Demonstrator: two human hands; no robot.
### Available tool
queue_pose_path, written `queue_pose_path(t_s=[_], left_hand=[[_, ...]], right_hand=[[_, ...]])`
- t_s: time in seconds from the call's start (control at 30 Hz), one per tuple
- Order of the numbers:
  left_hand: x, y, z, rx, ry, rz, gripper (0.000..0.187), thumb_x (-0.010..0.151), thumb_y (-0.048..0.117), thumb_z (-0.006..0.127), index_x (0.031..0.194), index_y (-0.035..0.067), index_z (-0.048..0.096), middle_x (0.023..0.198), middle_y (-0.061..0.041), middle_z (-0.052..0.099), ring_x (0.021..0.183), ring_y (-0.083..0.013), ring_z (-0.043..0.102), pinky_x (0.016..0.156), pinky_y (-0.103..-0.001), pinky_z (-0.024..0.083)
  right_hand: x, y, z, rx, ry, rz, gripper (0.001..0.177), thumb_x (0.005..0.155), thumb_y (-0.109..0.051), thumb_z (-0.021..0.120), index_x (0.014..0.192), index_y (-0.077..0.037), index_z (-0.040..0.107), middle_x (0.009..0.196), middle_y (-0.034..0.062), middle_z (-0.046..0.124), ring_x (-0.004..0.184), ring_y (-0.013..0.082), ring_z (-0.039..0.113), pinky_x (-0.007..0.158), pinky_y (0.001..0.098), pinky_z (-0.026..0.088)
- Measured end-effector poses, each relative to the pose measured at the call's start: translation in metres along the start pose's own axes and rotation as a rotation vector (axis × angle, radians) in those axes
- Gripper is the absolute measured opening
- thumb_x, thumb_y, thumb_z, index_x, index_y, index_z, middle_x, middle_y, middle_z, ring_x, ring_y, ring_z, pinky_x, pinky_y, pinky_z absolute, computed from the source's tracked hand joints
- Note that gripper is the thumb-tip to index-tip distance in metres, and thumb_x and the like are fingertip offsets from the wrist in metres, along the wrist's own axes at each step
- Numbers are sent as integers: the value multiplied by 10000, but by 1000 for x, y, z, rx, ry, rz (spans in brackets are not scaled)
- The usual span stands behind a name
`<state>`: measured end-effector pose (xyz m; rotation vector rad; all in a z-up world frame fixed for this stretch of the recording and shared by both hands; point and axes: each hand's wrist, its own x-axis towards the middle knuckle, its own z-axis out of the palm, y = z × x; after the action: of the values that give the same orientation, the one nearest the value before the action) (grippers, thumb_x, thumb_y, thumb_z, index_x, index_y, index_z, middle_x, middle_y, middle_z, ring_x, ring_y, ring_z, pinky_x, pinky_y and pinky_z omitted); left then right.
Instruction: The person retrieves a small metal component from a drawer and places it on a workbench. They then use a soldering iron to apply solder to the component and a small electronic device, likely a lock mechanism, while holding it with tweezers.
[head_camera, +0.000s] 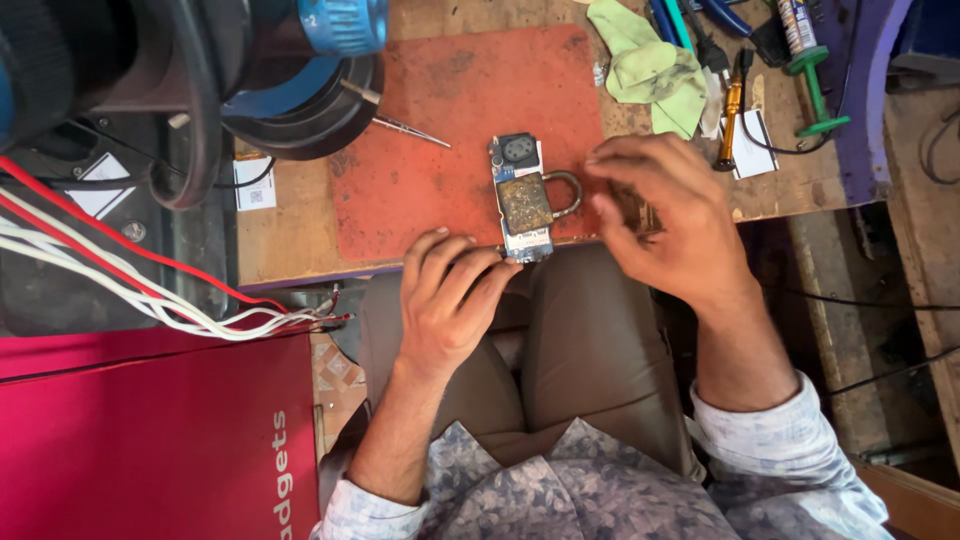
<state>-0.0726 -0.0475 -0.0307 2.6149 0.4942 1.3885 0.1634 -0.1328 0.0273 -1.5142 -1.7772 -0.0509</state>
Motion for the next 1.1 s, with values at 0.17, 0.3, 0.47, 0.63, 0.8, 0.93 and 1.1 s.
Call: queue_pose_path(t_s=[0.17,0.3,0.47,0.63,0.8,0.93,1.1], left_hand=[[-2,-3,-3,-47,-2,-21,219,860,67,874,998,48,705,1045,-58,659,1047,-269,648,1017,-508,510],[-4,-6,-1,-80,-4,-71,255,857,50,888,1026,54,698,1052,-64,659,1038,-271,660,1012,-493,527],[-5,-12,-2,-133,-13,-102,280,837,28,883,1049,40,699,1075,-90,669,1061,-296,666,1017,-488,544],[-8,-14,-4,-179,-22,-106,265,834,9,874,1035,30,703,1069,-98,668,1050,-300,676,1009,-478,550],[-7,-15,-4,-181,-21,-92,245,840,-4,868,1025,26,710,1062,-99,676,1051,-297,680,1015,-479,554],[-9,-15,-4,-183,-19,-102,240,839,-8,864,1022,28,713,1060,-92,678,1054,-291,680,1021,-482,550],[-10,-16,-3,-178,-8,-96,251,844,-11,864,1034,36,707,1065,-86,679,1057,-289,680,1022,-480,549]], right_hand=[[-17,21,-12,-157,260,132,138,970,60,684,1104,25,683,1159,154,702,1030,264,711,928,327,554],[-40,70,-48,46,715,447,108,996,46,639,1103,29,638,1098,102,659,933,183,642,790,237,525],[-79,129,-125,-73,914,771,91,1015,6,645,1104,20,630,1080,100,659,922,188,647,785,257,536],[-99,152,-151,-45,872,917,88,1035,-34,650,1105,11,621,1061,97,659,911,193,653,780,277,547],[-106,130,-157,4,861,936,101,1054,-73,656,1106,2,613,1042,95,659,899,198,658,776,297,558],[-100,116,-153,57,864,910,119,1069,-105,660,1107,-5,607,1027,93,659,890,202,662,772,313,567],[-97,99,-140,163,885,844,148,1089,-144,665,1108,-14,598,1009,91,660,879,207,668,767,333,578]])
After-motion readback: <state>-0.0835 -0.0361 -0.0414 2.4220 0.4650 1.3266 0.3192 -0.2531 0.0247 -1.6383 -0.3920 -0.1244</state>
